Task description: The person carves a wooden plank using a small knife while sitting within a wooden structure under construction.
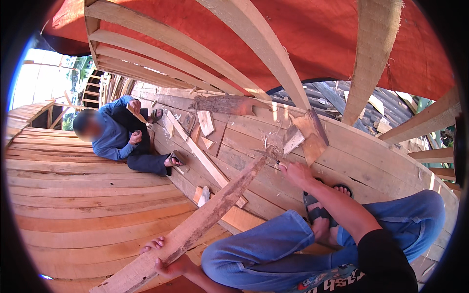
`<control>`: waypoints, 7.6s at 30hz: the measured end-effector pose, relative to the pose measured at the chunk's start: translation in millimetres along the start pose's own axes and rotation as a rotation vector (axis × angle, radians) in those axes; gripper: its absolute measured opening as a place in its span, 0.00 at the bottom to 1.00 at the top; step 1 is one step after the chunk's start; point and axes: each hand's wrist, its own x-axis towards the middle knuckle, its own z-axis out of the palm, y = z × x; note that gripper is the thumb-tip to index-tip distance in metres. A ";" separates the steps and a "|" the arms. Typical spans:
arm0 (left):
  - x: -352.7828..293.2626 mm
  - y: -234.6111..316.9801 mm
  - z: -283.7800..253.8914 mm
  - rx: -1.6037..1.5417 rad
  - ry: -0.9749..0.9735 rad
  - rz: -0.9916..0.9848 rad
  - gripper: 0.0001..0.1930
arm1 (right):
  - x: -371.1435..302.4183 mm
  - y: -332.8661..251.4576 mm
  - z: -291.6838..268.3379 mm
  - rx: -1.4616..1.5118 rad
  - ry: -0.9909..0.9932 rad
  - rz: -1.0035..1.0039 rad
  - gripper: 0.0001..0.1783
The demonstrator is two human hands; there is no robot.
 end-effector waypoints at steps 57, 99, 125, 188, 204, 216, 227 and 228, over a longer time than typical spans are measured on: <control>-0.9 -2.6 9.3 0.010 0.067 -0.012 0.22 | -4.9 -7.1 15.2 0.097 0.005 -0.016 0.28; 0.7 -4.6 5.3 -0.005 0.075 -0.016 0.22 | 1.7 8.9 2.3 0.072 -0.043 -0.034 0.28; 1.9 -3.9 6.2 0.018 0.081 -0.013 0.22 | 1.0 10.4 9.2 0.071 0.019 -0.050 0.27; 1.5 -5.8 15.0 0.013 0.082 0.019 0.20 | -0.8 -3.4 22.4 -0.014 0.011 0.007 0.20; 0.7 -2.2 3.2 0.024 0.101 0.048 0.20 | -17.0 -29.0 11.0 0.016 0.002 -0.250 0.23; -0.5 -4.4 5.9 0.009 0.103 0.036 0.20 | -4.4 -32.3 6.2 -0.084 -0.030 -0.117 0.23; -1.5 -9.0 11.1 -0.008 0.096 0.019 0.20 | 8.8 -0.4 5.6 -0.080 -0.004 -0.072 0.24; 0.5 -9.9 14.3 -0.008 0.104 0.021 0.19 | 14.1 2.4 4.9 -0.068 0.031 0.025 0.24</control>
